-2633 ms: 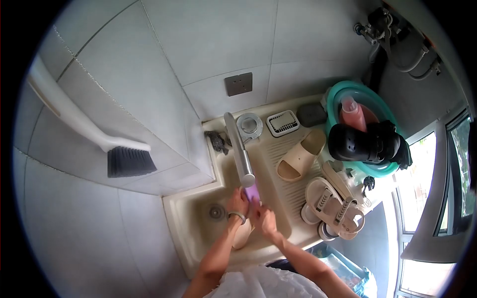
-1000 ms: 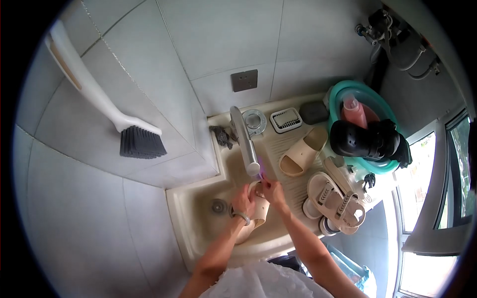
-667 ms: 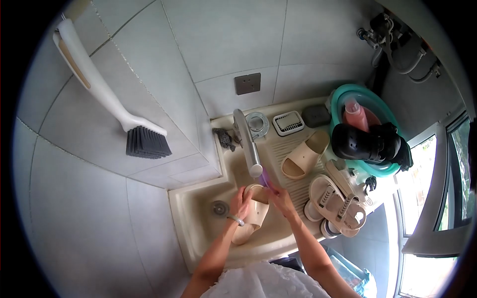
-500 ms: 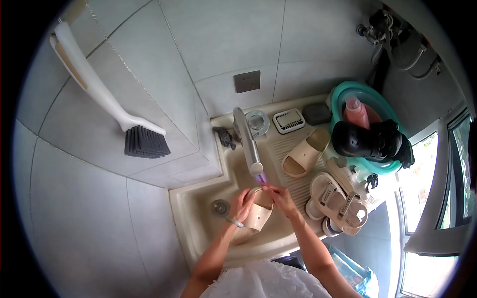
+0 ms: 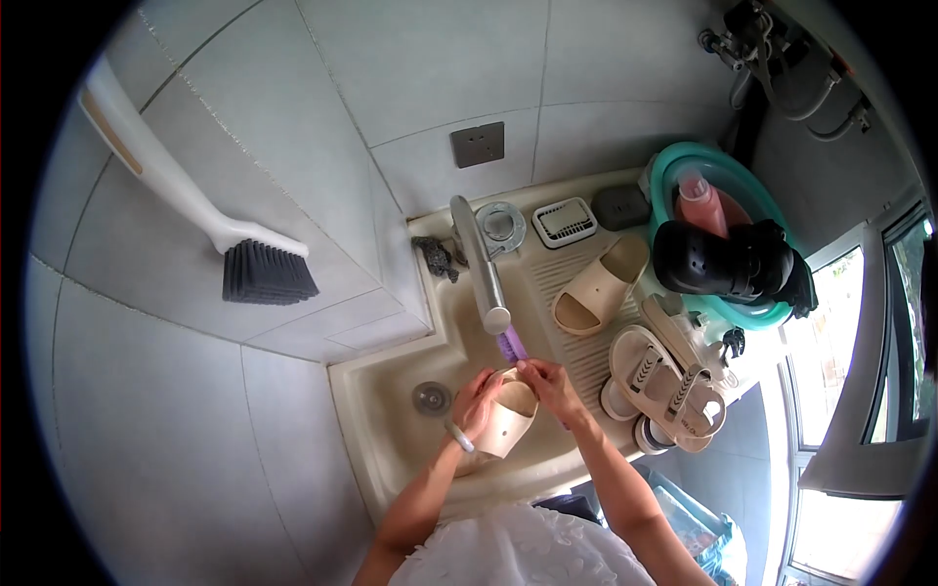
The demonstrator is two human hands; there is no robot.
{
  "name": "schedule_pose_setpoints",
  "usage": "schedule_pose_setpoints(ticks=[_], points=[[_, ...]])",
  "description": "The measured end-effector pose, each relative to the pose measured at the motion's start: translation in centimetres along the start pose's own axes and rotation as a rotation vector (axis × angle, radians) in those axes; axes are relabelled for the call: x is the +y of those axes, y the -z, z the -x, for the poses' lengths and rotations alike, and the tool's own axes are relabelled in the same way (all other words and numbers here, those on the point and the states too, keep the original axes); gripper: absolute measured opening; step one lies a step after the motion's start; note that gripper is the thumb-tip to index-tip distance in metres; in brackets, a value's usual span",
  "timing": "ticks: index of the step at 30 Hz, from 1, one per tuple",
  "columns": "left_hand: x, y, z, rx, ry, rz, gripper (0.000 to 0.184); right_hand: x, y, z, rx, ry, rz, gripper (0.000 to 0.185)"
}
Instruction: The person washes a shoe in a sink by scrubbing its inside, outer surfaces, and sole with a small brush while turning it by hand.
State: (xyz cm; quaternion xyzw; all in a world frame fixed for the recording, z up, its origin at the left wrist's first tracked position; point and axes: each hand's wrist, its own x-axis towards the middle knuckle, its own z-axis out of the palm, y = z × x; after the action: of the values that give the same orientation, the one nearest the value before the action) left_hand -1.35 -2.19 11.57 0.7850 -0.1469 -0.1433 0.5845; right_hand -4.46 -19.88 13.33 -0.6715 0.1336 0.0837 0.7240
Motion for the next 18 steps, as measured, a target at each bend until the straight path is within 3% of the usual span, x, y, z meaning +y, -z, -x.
schedule_pose_setpoints(ticks=[1, 4, 8, 10, 12, 18], points=[[-0.2, -0.1, 0.0, -0.002, 0.098, 0.164, 0.031, 0.0, 0.0, 0.0, 0.002, 0.000, 0.000, 0.034], [-0.3, 0.1, -0.1, -0.055, 0.165, 0.207, 0.031, 0.2, -0.1, -0.2, 0.001, -0.012, -0.017, 0.034], [0.2, 0.7, -0.2, -0.084, 0.161, 0.010, 0.035, 0.6, 0.3, -0.5, -0.063, -0.075, -0.054, 0.034], [-0.2, 0.3, -0.3, 0.040, 0.111, 0.074, 0.038, 0.5, 0.1, -0.5, -0.088, -0.087, -0.086, 0.034], [0.1, 0.1, -0.1, 0.103, 0.105, -0.015, 0.039, 0.4, -0.7, 0.0, 0.077, 0.044, 0.018, 0.037], [-0.4, -0.6, -0.5, 0.208, 0.107, -0.229, 0.036, 0.6, -0.7, 2.9, 0.249, 0.180, 0.314, 0.044]])
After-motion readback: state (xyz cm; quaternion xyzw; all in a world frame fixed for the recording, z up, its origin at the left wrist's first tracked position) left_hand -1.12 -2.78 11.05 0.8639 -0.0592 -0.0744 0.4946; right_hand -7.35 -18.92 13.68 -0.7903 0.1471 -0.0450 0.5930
